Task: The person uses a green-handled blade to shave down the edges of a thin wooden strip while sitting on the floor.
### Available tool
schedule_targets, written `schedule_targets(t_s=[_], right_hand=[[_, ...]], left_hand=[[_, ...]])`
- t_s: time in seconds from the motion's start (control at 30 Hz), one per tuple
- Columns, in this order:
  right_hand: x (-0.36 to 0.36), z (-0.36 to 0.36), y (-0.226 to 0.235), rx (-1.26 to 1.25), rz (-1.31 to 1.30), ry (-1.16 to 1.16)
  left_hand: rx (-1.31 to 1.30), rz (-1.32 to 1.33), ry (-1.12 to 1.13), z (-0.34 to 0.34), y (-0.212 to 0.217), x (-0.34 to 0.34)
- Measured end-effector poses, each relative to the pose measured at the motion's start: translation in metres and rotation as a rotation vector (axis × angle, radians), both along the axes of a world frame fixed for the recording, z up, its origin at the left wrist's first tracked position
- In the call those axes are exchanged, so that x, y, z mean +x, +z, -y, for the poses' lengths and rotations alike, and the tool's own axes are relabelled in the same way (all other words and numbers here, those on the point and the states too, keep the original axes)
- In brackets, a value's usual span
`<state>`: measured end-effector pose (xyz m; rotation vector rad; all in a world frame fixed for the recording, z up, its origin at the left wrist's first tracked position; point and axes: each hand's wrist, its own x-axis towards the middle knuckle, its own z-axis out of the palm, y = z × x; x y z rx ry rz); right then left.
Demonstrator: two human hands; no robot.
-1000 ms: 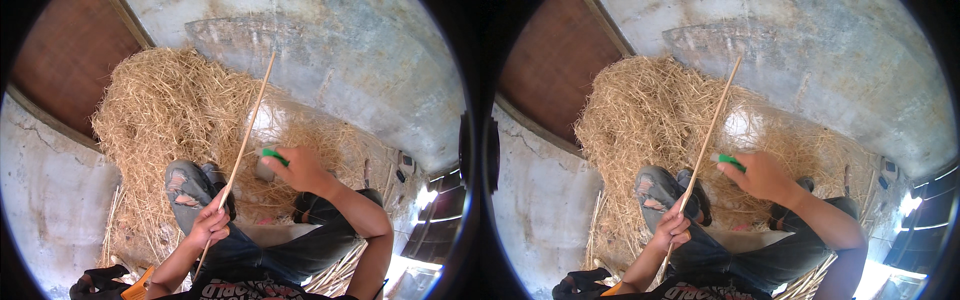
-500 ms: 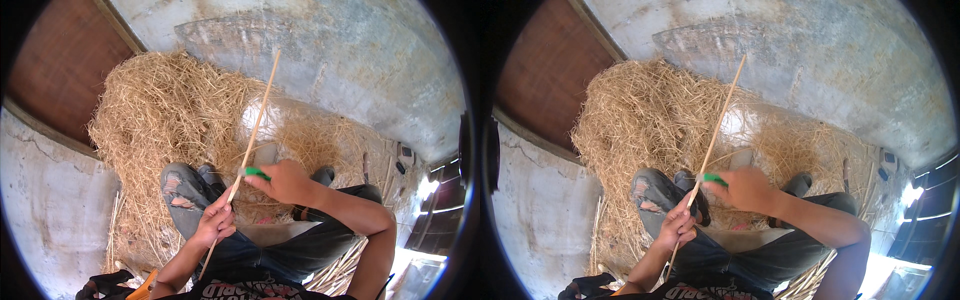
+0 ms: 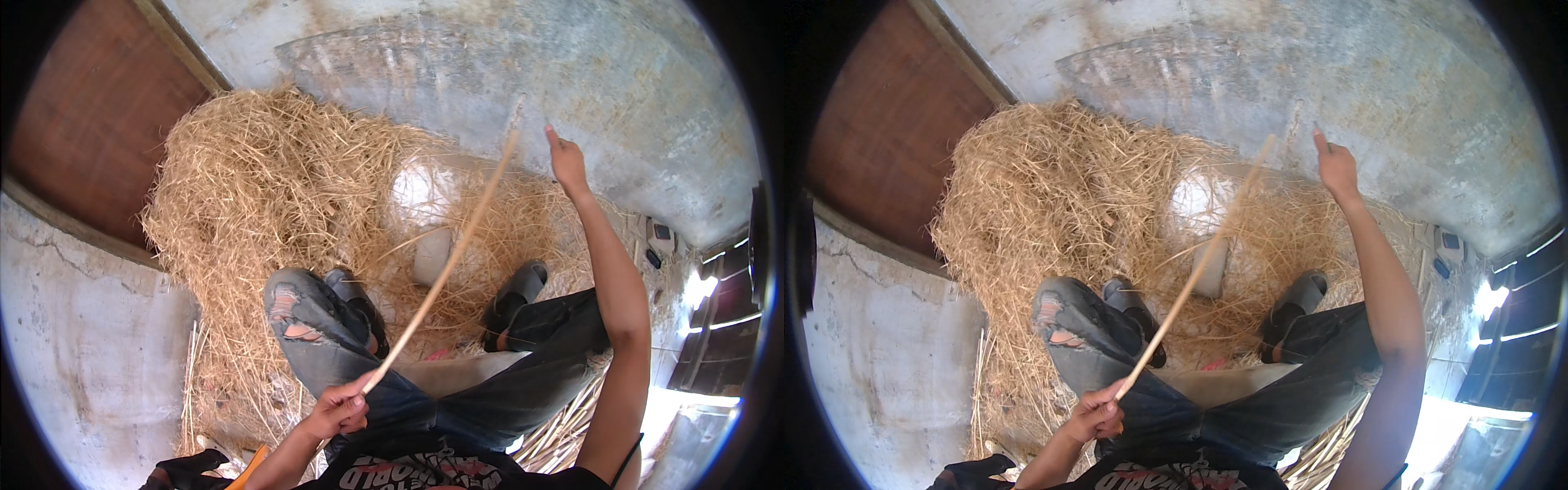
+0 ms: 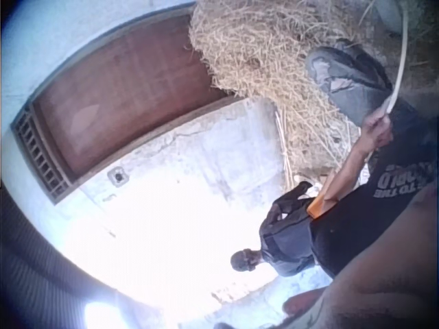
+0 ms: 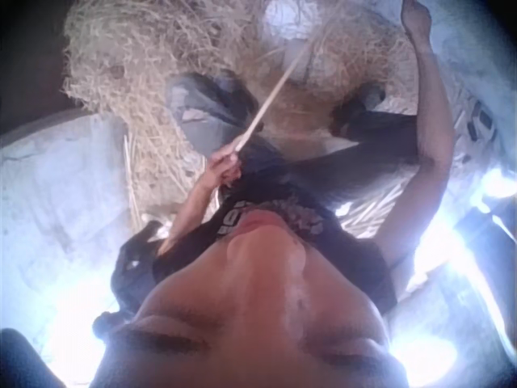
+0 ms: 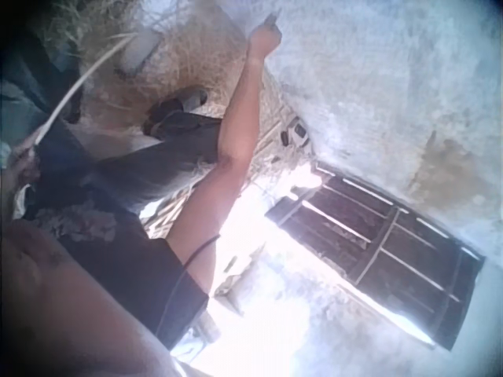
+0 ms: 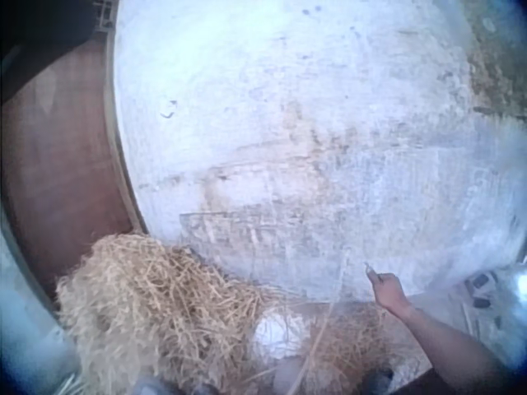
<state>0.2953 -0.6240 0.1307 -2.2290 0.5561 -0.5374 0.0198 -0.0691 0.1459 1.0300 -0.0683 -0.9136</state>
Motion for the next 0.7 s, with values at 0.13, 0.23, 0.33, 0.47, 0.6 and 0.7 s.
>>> schedule_targets(t_s=[0.13,0.23,0.33,0.47,0.6,0.7], right_hand=[[-0.015,-0.035,0.035,0.501,0.149,0.199],[-0.040,-0.094,0.057,0.611,0.161,0.348],[-0.055,-0.145,0.062,0.485,0.024,0.415],[-0.075,-0.180,0.050,0.503,-0.052,0.584],[-0.095,-0.201,0.048,0.488,0.008,0.714],[-0.108,-0.211,0.047,0.444,-0.041,0.824]], left_hand=[[0.030,-0.001,0.069,0.000,0.002,0.011],[-0.017,0.045,0.046,0.010,-0.003,0.016],[-0.031,0.046,0.014,0.018,-0.002,0.022],[-0.015,0.070,0.029,0.032,0.001,0.033],[-0.051,0.017,0.074,0.047,0.000,0.040],[-0.075,0.003,0.104,0.058,0.000,0.045]])
